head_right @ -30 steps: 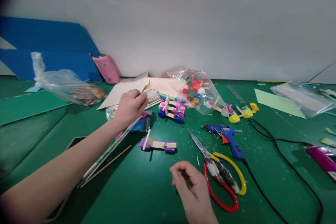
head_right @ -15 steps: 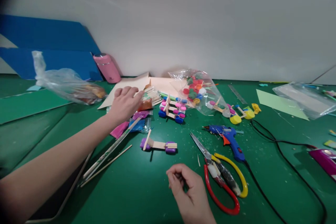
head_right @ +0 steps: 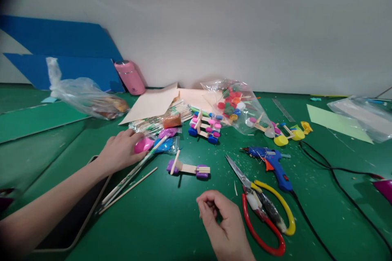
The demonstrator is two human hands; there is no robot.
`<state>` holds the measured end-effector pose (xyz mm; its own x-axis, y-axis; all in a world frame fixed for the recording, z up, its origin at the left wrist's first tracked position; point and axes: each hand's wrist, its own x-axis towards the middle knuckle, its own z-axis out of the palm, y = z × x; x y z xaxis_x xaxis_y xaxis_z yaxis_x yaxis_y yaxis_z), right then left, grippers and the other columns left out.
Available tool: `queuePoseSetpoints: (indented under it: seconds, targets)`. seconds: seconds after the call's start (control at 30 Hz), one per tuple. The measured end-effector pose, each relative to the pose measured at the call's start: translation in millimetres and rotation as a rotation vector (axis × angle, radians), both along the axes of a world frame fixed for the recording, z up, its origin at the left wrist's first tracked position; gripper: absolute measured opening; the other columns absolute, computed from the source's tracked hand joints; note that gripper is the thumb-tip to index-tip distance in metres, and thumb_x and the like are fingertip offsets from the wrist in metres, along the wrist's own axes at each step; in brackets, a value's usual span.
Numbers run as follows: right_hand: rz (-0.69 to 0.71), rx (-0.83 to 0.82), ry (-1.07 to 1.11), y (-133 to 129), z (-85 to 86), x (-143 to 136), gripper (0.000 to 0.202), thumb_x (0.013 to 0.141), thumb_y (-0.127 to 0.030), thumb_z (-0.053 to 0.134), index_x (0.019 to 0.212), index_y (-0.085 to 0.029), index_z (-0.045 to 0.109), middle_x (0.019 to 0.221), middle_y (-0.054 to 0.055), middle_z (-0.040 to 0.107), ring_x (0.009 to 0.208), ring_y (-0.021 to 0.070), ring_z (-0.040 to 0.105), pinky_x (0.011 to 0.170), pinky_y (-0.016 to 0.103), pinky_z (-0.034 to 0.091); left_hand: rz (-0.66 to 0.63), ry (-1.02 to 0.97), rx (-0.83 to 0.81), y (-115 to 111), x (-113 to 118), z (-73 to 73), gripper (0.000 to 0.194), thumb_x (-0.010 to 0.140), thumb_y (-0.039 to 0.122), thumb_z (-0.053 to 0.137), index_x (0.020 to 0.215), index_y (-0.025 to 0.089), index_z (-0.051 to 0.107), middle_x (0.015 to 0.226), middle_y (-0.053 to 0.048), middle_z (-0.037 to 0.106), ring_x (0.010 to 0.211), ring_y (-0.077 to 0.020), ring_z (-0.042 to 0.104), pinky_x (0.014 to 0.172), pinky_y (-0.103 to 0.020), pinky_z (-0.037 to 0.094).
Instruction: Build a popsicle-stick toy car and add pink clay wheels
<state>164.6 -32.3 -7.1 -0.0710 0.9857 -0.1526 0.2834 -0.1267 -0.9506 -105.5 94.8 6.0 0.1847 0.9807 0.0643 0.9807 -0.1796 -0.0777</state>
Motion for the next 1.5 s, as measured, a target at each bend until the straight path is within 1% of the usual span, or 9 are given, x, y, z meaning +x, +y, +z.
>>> queuePoseSetpoints:
  seconds: [0.23, 0.4, 0.57, 0.73, 0.83, 0.97, 1.03, 1.17, 1.5]
  targets:
    - [0.014, 0.042, -0.044, 0, 0.5, 6, 0.022, 0.082, -0.036, 0.048, 0.079, -0.019, 0.06, 0.062, 0.0, 0.054, 0.057, 0.0122, 0.049, 0.051, 0.019, 0.04, 0.143, -0.097, 0.16, -3, 1, 3.8, 0.024, 0.064, 0.031, 0.052, 0.083, 0.016, 0.052, 0.085, -0.013, 0.056, 0.085, -0.0336, 0.053, 0.066, -0.044, 0.041]
    - [-0.043, 0.091, 0.027, 7, 7.5, 4, 0.019, 0.081, -0.033, 0.052, 0.096, -0.022, 0.057, 0.076, 0.003, 0.059, 0.067, 0.0134, 0.055, 0.058, 0.019, 0.045, 0.243, -0.313, 0.352, -35, 20, 25.9, 0.029, 0.072, 0.036, 0.049, 0.094, 0.019, 0.041, 0.082, -0.005, 0.055, 0.07, -0.0215, 0.056, 0.061, -0.034, 0.047]
    - [0.032, 0.263, 0.201, 16, 32.1, -19, 0.048, 0.075, -0.036, 0.059, 0.12, -0.026, 0.045, 0.101, 0.006, 0.057, 0.069, 0.0144, 0.056, 0.06, 0.023, 0.048, -0.22, -0.908, 0.153, -90, 87, 43.6, 0.031, 0.067, 0.023, 0.058, 0.092, 0.033, 0.042, 0.079, 0.001, 0.058, 0.066, -0.0192, 0.058, 0.055, -0.033, 0.052]
    - [0.042, 0.431, 0.174, 18, 44.7, -29, 0.025, 0.077, -0.031, 0.056, 0.102, -0.027, 0.062, 0.098, 0.005, 0.062, 0.089, 0.0211, 0.058, 0.08, 0.031, 0.046, -0.438, -0.943, 0.142, -112, 106, 47.5, 0.053, 0.068, 0.017, 0.054, 0.111, 0.041, 0.036, 0.088, -0.002, 0.06, 0.082, -0.0215, 0.058, 0.068, -0.034, 0.055]
    - [-0.133, 0.328, 0.249, 16, 39.3, -18, 0.021, 0.08, -0.034, 0.053, 0.093, -0.023, 0.065, 0.085, 0.006, 0.065, 0.075, 0.0205, 0.061, 0.065, 0.029, 0.05, -0.467, -0.802, 0.207, -100, 84, 44.9, 0.049, 0.071, 0.023, 0.053, 0.116, 0.035, 0.038, 0.105, -0.006, 0.055, 0.099, -0.0226, 0.053, 0.076, -0.034, 0.052]
    - [-0.392, 0.222, 0.326, 14, 27.5, 2, 0.025, 0.079, -0.038, 0.054, 0.091, -0.02, 0.067, 0.089, 0.009, 0.066, 0.083, 0.0222, 0.059, 0.064, 0.028, 0.05, -0.264, -0.489, 0.222, -56, 49, 25.2, 0.033, 0.078, 0.021, 0.047, 0.111, 0.023, 0.046, 0.111, -0.01, 0.052, 0.107, -0.0247, 0.046, 0.089, -0.04, 0.041]
    - [-0.452, 0.194, 0.341, 13, 22.5, 9, 0.027, 0.077, -0.039, 0.057, 0.093, -0.019, 0.067, 0.092, 0.009, 0.065, 0.084, 0.022, 0.058, 0.064, 0.028, 0.049, -0.272, -0.311, 0.101, -31, 40, 11.2, 0.043, 0.075, 0.024, 0.049, 0.117, 0.017, 0.043, 0.118, -0.014, 0.049, 0.11, -0.0284, 0.044, 0.088, -0.044, 0.039]
    - [-0.47, 0.158, 0.324, 10, 14.7, 14, 0.03, 0.075, -0.041, 0.059, 0.093, -0.018, 0.066, 0.09, 0.01, 0.065, 0.079, 0.0215, 0.058, 0.058, 0.026, 0.048, -0.349, -0.212, 0.021, 5, 40, -7.3, 0.06, 0.066, 0.022, 0.056, 0.124, 0.024, 0.04, 0.129, -0.011, 0.043, 0.117, -0.0318, 0.037, 0.091, -0.049, 0.032]
    - [-0.467, 0.131, 0.256, 7, 2.0, 27, 0.032, 0.076, -0.041, 0.058, 0.097, -0.018, 0.064, 0.098, 0.009, 0.065, 0.089, 0.0252, 0.058, 0.064, 0.028, 0.049, -0.276, -0.074, 0.103, 3, 35, -18.0, 0.038, 0.074, 0.019, 0.045, 0.111, 0.022, 0.052, 0.119, -0.015, 0.049, 0.105, -0.0316, 0.045, 0.083, -0.046, 0.035]
